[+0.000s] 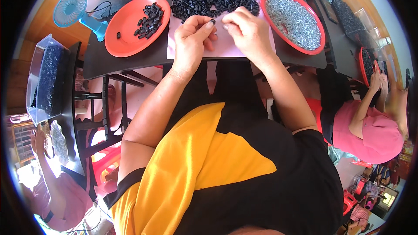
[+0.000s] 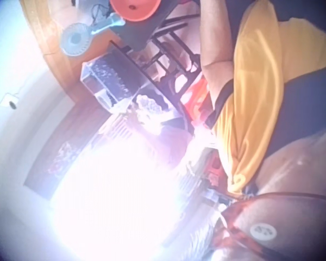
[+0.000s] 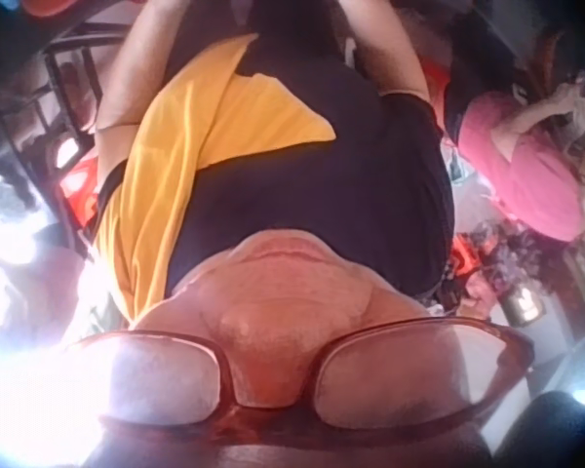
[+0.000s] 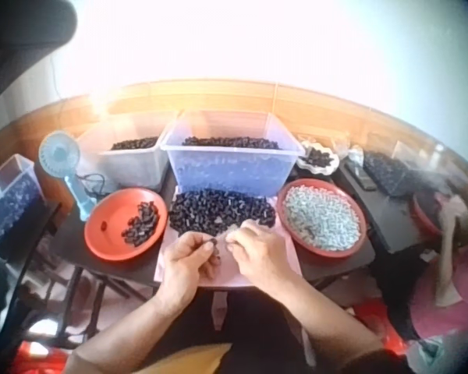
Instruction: The person assembles small plastic components by hand, inserting metal springs into plastic housings and placing the completed parts onto a plate.
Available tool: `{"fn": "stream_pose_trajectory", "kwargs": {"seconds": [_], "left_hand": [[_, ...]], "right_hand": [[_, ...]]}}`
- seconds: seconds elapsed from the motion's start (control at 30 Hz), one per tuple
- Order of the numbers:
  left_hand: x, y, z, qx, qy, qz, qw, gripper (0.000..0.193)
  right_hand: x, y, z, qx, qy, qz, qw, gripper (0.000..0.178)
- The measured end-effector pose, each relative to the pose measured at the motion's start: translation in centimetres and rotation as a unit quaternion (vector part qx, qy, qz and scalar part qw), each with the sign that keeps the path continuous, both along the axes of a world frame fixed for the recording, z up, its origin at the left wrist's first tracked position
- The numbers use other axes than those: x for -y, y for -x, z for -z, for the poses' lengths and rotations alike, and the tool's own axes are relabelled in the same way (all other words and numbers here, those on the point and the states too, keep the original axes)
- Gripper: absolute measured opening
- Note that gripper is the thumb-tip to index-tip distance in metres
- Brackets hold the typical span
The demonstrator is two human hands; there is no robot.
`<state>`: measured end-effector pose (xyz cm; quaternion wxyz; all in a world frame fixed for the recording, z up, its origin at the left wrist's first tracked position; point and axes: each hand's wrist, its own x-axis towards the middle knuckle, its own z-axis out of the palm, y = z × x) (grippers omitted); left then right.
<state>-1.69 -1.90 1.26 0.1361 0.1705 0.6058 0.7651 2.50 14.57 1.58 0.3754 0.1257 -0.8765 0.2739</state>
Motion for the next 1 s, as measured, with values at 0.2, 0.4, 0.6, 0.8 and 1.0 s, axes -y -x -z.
{"fn": "stream_pose_trajectory", "kwargs": {"seconds": [0.2,0.4,0.6,0.8,1.0], "left_hand": [[0.7,-0.4,1.3,0.013,-0.054,-0.085,0.995,0.016],[0.8,0.2,1.7,0.004,-0.130,-0.010,0.991,0.014],[0.7,0.7,1.8,-0.015,-0.143,0.017,0.989,0.015],[0.6,0.7,1.8,-0.022,-0.116,0.016,0.993,0.013],[0.3,0.5,1.5,-0.033,-0.094,0.011,0.995,0.011]], "right_hand": [[2.4,-0.4,1.4,-0.017,-0.087,-0.022,0.996,0.011],[3.0,-1.3,1.8,0.035,-0.145,0.053,0.987,0.012],[3.1,-2.2,1.9,-0.004,-0.148,0.125,0.981,0.011],[2.8,-1.8,3.0,-0.022,-0.136,0.100,0.985,0.012],[3.1,-2.1,2.3,0.027,-0.157,0.117,0.980,0.013]]}}
